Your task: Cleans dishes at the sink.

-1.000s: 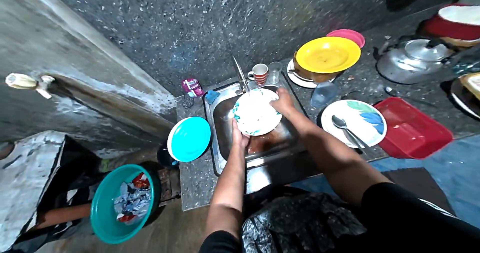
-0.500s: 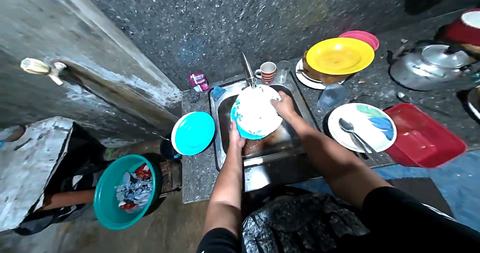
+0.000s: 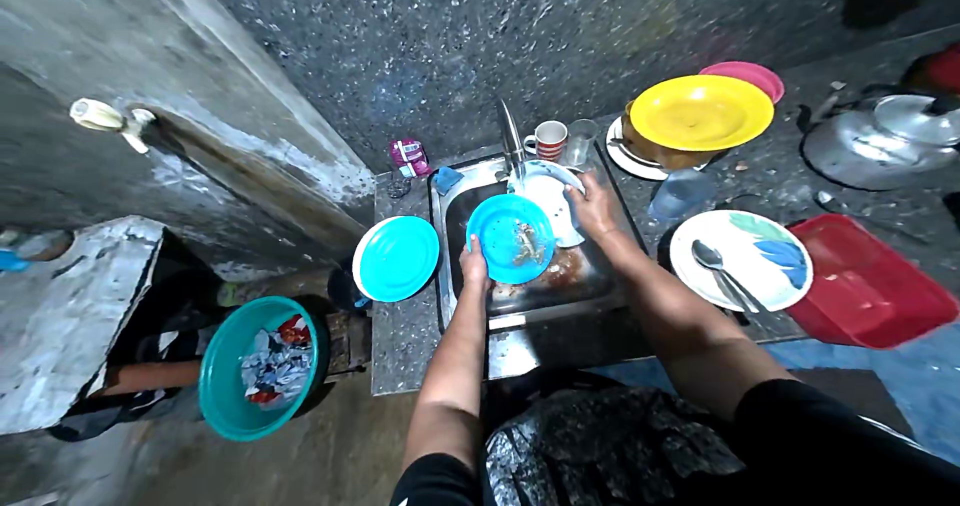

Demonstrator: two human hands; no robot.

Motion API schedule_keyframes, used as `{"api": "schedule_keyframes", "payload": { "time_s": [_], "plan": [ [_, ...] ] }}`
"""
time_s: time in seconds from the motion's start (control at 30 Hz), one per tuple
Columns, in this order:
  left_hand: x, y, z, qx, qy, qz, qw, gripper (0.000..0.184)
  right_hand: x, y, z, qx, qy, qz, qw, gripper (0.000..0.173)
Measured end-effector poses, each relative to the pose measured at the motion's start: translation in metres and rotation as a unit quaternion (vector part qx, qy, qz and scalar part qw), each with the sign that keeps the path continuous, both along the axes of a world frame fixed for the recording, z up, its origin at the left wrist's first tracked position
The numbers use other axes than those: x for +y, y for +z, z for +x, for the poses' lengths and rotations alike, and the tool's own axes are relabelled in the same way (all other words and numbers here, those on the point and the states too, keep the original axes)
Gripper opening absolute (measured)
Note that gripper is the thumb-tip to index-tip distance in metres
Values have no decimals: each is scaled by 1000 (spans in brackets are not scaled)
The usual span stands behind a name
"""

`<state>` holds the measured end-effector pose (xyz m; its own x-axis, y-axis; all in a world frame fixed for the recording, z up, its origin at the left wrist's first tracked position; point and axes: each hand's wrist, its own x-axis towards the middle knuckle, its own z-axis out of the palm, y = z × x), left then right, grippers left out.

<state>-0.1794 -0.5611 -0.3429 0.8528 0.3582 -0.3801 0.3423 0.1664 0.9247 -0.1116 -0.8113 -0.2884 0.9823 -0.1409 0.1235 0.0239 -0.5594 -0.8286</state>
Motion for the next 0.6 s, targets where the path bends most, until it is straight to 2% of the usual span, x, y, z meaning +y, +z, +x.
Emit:
{"api": "schedule_keyframes", "payload": {
  "time_s": [0.13,0.3,0.4,0.53,0.6],
  "plan": [
    [-4,19,8,-13,-67,80,994,57,-3,-17,7,5,13,62,998,30],
    [-10,38,18,-76,-116,156,978,51,-6,-17,17,-8,35,135,990,26],
    [-10,35,30,-106,-118,119,980,44,-8,-4,21,-19,62,171,983,23],
    [-4,38,23,-31,-157,19,987,65,-12,8,29,9,89,194,977,23],
    [-3,39,19,3,-182,-41,982,68,-12,0,38,40,94,223,969,24]
  ]
}}
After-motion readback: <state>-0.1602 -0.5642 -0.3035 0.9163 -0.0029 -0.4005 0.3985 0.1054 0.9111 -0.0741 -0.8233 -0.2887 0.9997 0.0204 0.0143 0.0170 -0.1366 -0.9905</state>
